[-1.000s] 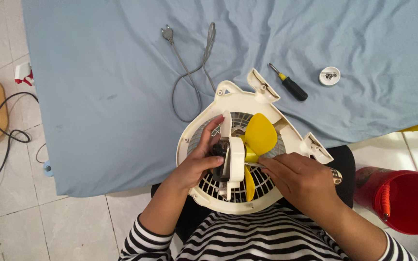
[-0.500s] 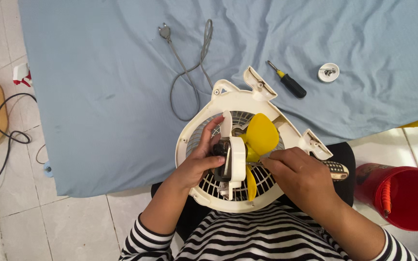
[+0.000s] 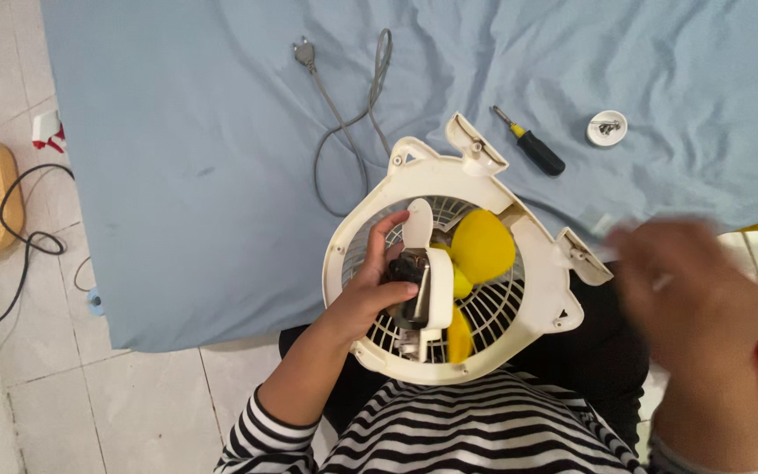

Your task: The person reassembles an electric fan by placing the yellow fan blade onto the motor shaft, aligning it, and securing it with a screw using a screwdriver. The person then manually rotates the blade to check alignment.

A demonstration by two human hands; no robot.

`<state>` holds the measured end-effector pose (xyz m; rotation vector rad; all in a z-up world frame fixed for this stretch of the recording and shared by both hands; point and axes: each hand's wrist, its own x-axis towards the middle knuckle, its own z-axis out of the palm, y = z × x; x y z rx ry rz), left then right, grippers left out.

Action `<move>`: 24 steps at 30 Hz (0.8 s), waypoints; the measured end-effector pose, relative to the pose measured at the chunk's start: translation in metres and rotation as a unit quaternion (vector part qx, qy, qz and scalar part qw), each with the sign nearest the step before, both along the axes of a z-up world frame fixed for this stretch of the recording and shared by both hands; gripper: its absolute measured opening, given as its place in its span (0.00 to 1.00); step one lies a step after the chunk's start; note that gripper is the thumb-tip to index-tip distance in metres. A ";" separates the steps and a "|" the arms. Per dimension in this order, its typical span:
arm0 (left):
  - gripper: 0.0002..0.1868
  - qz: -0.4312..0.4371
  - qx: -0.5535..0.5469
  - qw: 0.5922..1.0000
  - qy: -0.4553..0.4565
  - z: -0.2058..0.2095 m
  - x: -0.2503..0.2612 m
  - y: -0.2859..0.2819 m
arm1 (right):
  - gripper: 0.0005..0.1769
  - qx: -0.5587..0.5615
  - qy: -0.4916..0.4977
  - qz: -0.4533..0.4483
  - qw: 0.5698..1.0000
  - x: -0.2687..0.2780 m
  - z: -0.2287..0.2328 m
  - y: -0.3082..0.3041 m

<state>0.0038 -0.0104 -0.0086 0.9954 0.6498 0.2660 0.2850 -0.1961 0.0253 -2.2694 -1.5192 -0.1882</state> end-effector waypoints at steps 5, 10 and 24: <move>0.55 -0.016 0.045 0.999 -0.005 -0.006 0.006 -0.002 | 0.06 0.020 -0.061 0.000 0.998 0.066 -0.058 0.046; 0.54 -0.013 0.089 0.995 -0.032 -0.020 0.006 -0.011 | 0.11 0.037 -0.164 0.025 0.985 0.068 -0.082 0.072; 0.53 -0.002 0.093 0.995 -0.031 -0.039 0.006 -0.014 | 0.13 0.005 0.003 0.028 1.000 0.056 -0.070 0.056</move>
